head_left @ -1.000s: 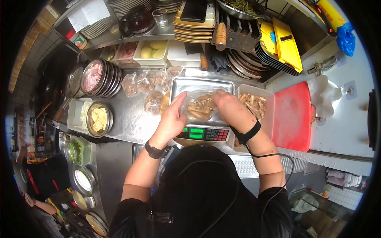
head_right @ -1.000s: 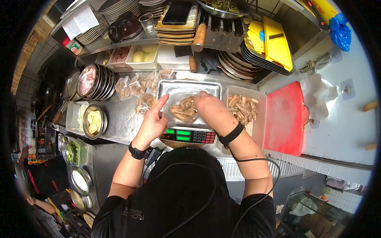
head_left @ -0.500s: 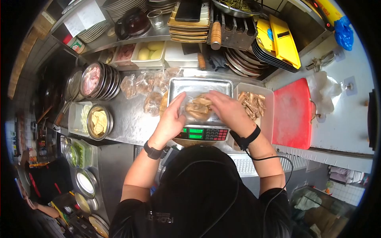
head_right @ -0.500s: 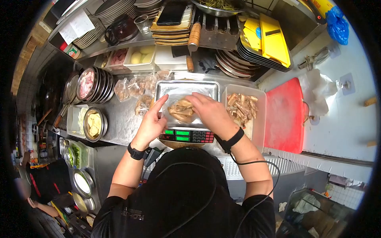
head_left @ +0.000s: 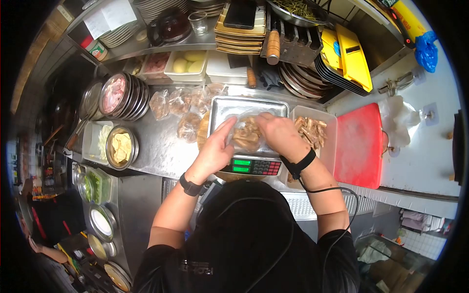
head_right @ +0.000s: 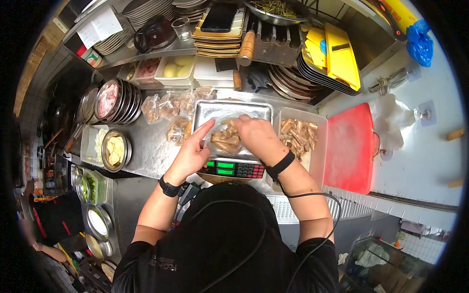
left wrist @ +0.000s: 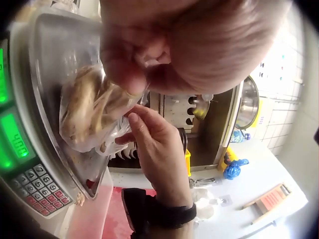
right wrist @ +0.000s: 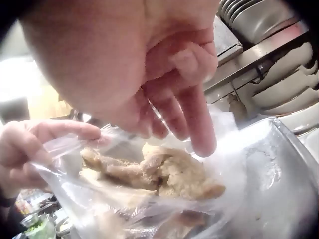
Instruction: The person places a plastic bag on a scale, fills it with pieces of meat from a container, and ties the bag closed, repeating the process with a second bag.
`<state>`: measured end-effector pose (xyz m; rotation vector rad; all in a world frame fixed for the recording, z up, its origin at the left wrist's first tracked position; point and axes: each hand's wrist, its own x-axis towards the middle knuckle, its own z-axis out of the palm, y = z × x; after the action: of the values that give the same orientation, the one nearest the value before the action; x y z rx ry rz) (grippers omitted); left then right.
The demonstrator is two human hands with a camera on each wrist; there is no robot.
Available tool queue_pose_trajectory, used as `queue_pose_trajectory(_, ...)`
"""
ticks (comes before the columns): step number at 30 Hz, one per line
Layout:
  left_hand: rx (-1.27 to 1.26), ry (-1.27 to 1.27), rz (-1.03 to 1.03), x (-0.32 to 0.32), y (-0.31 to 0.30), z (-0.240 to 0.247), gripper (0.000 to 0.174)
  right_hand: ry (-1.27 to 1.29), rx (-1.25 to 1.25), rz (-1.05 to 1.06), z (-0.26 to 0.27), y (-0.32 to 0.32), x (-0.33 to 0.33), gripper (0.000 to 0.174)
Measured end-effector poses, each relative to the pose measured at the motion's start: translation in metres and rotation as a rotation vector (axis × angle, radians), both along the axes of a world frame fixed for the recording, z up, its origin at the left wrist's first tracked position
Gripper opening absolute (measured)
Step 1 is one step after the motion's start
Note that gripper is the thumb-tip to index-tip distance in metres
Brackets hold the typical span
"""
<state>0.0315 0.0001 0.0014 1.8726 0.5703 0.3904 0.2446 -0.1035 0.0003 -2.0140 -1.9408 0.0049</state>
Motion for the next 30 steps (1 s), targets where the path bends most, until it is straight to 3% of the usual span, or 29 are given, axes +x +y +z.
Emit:
queue_pose_trajectory(2, 0.005, 0.022, 0.001, -0.001, 0.001, -0.002, 0.074, 0.078, 0.098, 0.102, 0.004, 0.008, -0.005, 0.01)
queue_pose_trajectory(6, -0.043, 0.02, -0.002, 0.0, -0.003, -0.006, 0.079, 0.102, 0.001, 0.131, -0.009, 0.032, -0.001, 0.013)
queue_pose_trajectory(10, -0.029, 0.025, 0.004, 0.002, -0.002, -0.015, 0.078, -0.062, -0.126, 0.054, -0.019, 0.054, -0.004, 0.012)
queue_pose_trajectory(13, 0.153, 0.003, 0.027, 0.004, 0.002, -0.025, 0.076, -0.141, -0.2, 0.062, -0.016, 0.063, -0.006, 0.011)
queue_pose_trajectory(15, 0.026, -0.006, 0.042, 0.005, 0.002, -0.023, 0.068, -0.149, -0.205, 0.082, -0.017, 0.068, -0.007, 0.011)
queue_pose_trajectory(21, -0.015, -0.02, 0.112, 0.002, 0.007, -0.029, 0.067, -0.146, -0.229, 0.127, -0.018, 0.065, -0.003, 0.012)
queue_pose_trajectory(27, -0.029, -0.009, 0.109, 0.005, 0.006, -0.042, 0.068, 0.311, 0.069, 0.045, -0.006, 0.044, 0.011, 0.013)
queue_pose_trajectory(29, -0.043, -0.009, 0.117, 0.007, 0.006, -0.042, 0.067, 0.35, 0.135, 0.054, -0.001, 0.04, 0.017, 0.015)
queue_pose_trajectory(30, -0.058, -0.007, 0.128, 0.008, 0.006, -0.038, 0.066, 0.515, 0.159, -0.018, 0.004, 0.037, 0.019, 0.015)
